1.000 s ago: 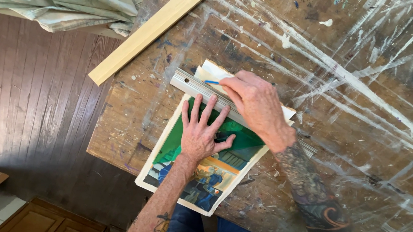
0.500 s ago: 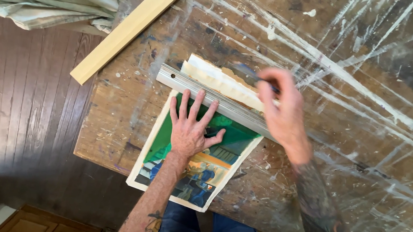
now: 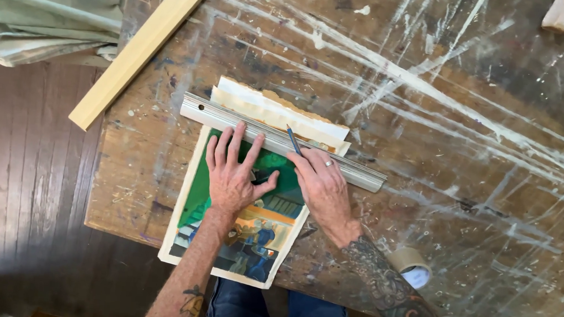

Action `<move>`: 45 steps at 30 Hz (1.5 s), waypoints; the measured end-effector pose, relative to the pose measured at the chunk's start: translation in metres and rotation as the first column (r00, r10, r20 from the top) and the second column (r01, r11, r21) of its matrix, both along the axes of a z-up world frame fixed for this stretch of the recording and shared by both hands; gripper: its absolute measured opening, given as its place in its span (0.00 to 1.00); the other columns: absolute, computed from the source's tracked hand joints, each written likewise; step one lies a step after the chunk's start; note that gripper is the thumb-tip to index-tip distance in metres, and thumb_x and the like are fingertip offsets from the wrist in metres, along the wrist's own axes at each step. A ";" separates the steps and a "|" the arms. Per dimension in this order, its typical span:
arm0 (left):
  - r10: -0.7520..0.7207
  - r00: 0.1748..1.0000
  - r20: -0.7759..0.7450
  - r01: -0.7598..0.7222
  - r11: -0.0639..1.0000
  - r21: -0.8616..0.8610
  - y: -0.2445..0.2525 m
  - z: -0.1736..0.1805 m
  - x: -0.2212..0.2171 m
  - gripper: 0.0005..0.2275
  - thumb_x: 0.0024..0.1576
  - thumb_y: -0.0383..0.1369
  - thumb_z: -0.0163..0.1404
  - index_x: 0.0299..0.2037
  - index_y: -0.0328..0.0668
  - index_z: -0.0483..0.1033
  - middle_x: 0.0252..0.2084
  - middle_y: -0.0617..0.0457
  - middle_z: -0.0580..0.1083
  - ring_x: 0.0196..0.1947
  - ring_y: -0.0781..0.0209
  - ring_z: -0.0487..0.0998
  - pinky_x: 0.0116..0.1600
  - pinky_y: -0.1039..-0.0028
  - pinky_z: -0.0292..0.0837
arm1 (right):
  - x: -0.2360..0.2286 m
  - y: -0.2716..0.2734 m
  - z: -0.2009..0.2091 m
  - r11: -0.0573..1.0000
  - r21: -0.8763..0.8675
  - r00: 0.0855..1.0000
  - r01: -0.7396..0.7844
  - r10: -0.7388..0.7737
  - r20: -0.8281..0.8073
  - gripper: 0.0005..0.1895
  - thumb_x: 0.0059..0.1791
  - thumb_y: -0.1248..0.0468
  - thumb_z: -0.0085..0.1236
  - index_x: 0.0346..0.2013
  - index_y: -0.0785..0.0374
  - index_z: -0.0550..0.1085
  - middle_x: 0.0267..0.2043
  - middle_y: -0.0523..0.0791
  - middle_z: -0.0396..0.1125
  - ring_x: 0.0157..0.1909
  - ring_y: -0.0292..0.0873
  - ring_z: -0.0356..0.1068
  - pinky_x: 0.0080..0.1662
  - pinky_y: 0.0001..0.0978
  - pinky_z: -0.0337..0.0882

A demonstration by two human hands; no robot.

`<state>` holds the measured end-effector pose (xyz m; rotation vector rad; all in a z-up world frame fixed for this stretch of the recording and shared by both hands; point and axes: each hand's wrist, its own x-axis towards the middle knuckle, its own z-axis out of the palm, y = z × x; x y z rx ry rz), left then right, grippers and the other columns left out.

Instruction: Measuring and marking a print on a workbench using a ruler, triangle square, and pencil for alignment.

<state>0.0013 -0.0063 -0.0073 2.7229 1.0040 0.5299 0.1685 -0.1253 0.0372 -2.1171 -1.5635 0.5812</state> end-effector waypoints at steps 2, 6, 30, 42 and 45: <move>-0.006 1.000 0.004 0.006 1.000 -0.002 -0.002 0.001 0.000 0.31 0.50 0.60 0.52 0.63 0.59 0.75 0.68 0.45 0.68 0.67 0.41 0.67 0.70 0.45 0.57 | -0.001 -0.002 0.002 1.000 -0.007 1.000 0.014 -0.014 -0.010 0.17 0.55 0.66 0.53 0.59 0.53 0.74 0.51 0.48 0.69 0.60 0.51 0.69 0.58 0.43 0.69; -0.003 1.000 -0.018 0.002 1.000 -0.029 -0.003 0.004 0.001 0.30 0.51 0.58 0.52 0.64 0.58 0.74 0.70 0.44 0.66 0.66 0.42 0.66 0.70 0.42 0.56 | -0.002 -0.002 -0.001 1.000 0.011 1.000 0.022 -0.022 -0.007 0.16 0.55 0.66 0.54 0.58 0.53 0.74 0.51 0.47 0.70 0.61 0.51 0.69 0.57 0.44 0.70; -0.054 0.897 -0.438 -0.066 0.965 -0.254 -0.015 0.055 0.019 0.42 0.47 0.59 0.57 0.73 0.60 0.58 0.77 0.34 0.46 0.75 0.30 0.46 0.67 0.26 0.46 | 0.024 0.008 0.010 1.000 -0.013 0.941 0.014 -0.018 -0.339 0.14 0.54 0.71 0.54 0.52 0.55 0.77 0.47 0.47 0.74 0.53 0.52 0.74 0.52 0.42 0.75; -0.077 0.892 -0.445 -0.067 0.952 -0.299 -0.012 0.056 0.018 0.41 0.48 0.59 0.57 0.73 0.60 0.58 0.77 0.35 0.46 0.76 0.29 0.44 0.67 0.26 0.45 | 0.030 0.112 0.026 0.996 0.088 0.933 0.030 0.004 -0.360 0.09 0.55 0.67 0.58 0.49 0.55 0.80 0.42 0.47 0.78 0.39 0.46 0.78 0.39 0.29 0.79; -0.082 0.891 -0.447 -0.062 0.952 -0.298 -0.012 0.055 0.017 0.41 0.49 0.59 0.56 0.73 0.59 0.58 0.77 0.34 0.45 0.76 0.28 0.43 0.67 0.25 0.44 | 0.026 0.124 0.021 0.997 0.080 0.924 0.014 0.018 -0.383 0.09 0.55 0.67 0.58 0.48 0.55 0.81 0.41 0.47 0.78 0.41 0.47 0.78 0.39 0.30 0.79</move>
